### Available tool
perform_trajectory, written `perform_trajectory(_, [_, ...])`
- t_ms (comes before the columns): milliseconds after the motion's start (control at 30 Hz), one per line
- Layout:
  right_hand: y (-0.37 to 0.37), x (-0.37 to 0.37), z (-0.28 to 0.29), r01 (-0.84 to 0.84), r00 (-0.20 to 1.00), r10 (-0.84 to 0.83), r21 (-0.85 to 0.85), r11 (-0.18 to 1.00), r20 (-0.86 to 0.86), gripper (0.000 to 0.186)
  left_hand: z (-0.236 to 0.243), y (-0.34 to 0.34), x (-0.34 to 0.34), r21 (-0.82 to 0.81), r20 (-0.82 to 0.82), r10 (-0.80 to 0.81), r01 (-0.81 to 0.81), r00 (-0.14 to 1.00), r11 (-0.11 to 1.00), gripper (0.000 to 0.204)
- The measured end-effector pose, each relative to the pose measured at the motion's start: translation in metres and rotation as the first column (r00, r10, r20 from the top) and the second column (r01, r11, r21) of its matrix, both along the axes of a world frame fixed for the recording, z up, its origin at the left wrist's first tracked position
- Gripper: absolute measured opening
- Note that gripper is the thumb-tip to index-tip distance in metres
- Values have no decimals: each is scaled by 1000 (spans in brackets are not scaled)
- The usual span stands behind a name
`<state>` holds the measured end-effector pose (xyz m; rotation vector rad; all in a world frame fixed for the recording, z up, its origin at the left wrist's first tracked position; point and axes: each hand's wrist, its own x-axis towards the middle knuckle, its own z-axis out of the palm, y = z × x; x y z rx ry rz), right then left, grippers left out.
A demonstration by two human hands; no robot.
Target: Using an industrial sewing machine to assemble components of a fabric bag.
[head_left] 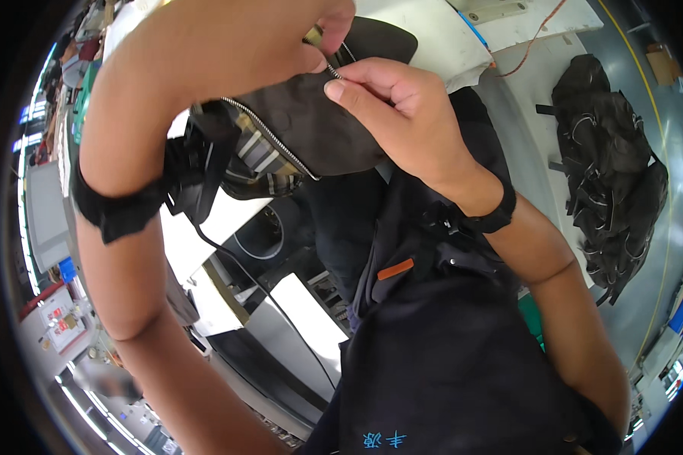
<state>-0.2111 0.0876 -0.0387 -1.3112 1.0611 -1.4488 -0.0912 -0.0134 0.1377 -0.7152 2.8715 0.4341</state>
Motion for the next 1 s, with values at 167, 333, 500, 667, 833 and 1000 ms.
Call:
perform_trajectory(167, [-2, -2, 0, -30, 998, 30, 10, 1000, -51, 18, 17, -2, -22, 43, 453, 152, -192, 879, 980, 25])
perform_trajectory(333, [-2, -1, -3, -26, 1000, 26, 1, 1000, 5, 16, 20, -7, -34, 75, 682, 139, -258, 718, 963, 23])
perform_trajectory(500, [-3, -1, -4, -24, 1000, 24, -16, 1000, 8, 16, 11, -7, -9, 166, 380, -51, -14, 924, 986, 25])
perform_trajectory(667, [-5, -6, -1, -77, 997, 77, 21, 997, 3, 17, 22, -15, -18, 230, 469, 15, -139, 883, 963, 24])
perform_trajectory(833, [-5, -10, 2, -100, 994, 102, 25, 995, -47, 18, 25, -19, -33, 332, 566, 32, -263, 824, 906, 23])
perform_trajectory(1000, [-6, -10, 2, -110, 994, 111, 25, 994, -17, 19, 21, -19, -34, 310, 588, 59, -292, 806, 905, 23])
